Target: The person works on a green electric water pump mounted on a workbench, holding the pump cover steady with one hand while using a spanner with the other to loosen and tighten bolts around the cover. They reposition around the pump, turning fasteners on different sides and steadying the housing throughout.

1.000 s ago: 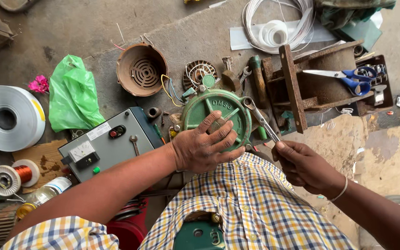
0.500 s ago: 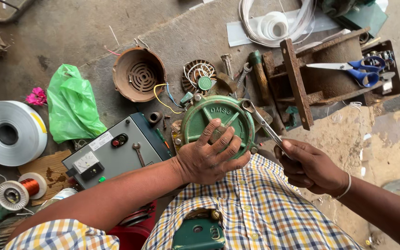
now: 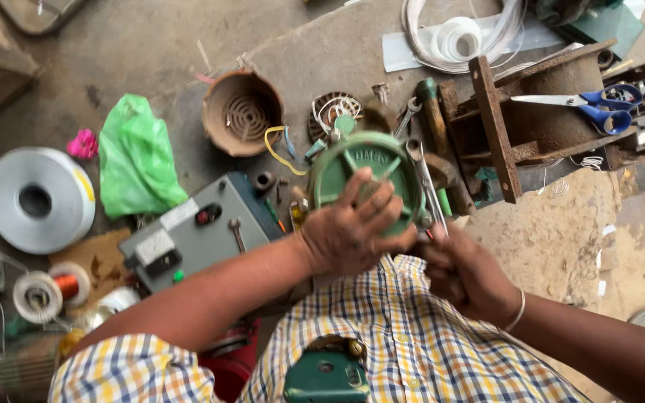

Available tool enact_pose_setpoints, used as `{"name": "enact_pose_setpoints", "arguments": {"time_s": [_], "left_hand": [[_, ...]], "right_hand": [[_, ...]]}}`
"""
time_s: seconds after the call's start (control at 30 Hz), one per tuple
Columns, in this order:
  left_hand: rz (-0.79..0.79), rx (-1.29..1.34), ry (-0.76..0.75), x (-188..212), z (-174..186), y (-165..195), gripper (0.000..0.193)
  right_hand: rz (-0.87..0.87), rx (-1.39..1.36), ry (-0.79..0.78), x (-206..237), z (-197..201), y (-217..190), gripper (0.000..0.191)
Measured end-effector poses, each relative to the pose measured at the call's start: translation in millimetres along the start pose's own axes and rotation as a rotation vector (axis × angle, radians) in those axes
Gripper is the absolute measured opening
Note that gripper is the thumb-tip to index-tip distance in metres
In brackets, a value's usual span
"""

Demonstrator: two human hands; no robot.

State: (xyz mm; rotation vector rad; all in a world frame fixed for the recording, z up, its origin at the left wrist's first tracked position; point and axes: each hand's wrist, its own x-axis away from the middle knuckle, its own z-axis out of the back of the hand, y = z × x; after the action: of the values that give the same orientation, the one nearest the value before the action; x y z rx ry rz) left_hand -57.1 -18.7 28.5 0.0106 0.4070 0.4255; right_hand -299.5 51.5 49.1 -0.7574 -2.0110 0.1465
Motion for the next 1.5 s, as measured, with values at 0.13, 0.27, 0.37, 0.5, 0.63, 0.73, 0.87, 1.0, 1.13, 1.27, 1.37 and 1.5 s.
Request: {"name": "enact_pose_setpoints", "arguments": {"time_s": [0.13,0.27,0.37,0.5,0.63,0.73,0.87,1.0,1.13,1.27,1.37,1.5], "left_hand": [[0.002,0.015,0.025,2.3,1.8,-5.6,0.051],[-0.017,-0.029,0.030,-0.2,0.6,-3.1,0.056],[-0.009,-0.061,0.014,-1.9,-2.4,-0.4,0.058],[0.014,-0.118,0.049,-3.2,-6.7,-1.3,0.063],[0.179,-0.156,0.053,-9.2,-15.7,11.2,0.065],[0.358,-0.196,0.063,-21.2,-26.8,26.1,0.068],[0.585,-0.253,0.089,-37.6,-41.0,41.2,0.070],[0.746,-0.332,0.097,-54.8,-48.0,49.8,0.071],[0.860,-0.357,0.020,-70.9,-46.4,53.9,0.083],[0.872,-0.255,-0.130,-66.3,-35.8,48.0,0.098],[0.867,-0.280,-0.133,-60.6,-32.7,47.4,0.102],[0.871,-0.389,-0.127,-61.4,-38.0,50.6,0.100]], "right_hand": [[0.227,0.284,0.210,-8.2,4.0,-5.4,0.023],[0.217,0.380,0.086,-9.9,11.7,-18.0,0.020],[0.254,0.386,-0.007,-7.4,13.0,-28.0,0.020],[0.444,0.515,-0.116,3.0,10.8,-48.5,0.021],[0.708,0.805,-0.190,19.2,17.9,-87.5,0.027],[0.740,0.914,-0.249,17.8,27.8,-111.0,0.025],[0.570,0.956,-0.073,-7.1,40.6,-122.9,0.032],[0.537,1.408,0.190,-39.8,48.7,-139.7,0.042],[0.717,1.501,-0.043,-67.1,43.6,-162.0,0.048],[0.747,1.927,0.079,-83.3,23.6,-183.8,0.060],[0.747,2.104,0.096,-88.4,3.2,-201.7,0.066],[0.773,2.423,0.023,-98.5,-30.0,-221.2,0.070]]}}
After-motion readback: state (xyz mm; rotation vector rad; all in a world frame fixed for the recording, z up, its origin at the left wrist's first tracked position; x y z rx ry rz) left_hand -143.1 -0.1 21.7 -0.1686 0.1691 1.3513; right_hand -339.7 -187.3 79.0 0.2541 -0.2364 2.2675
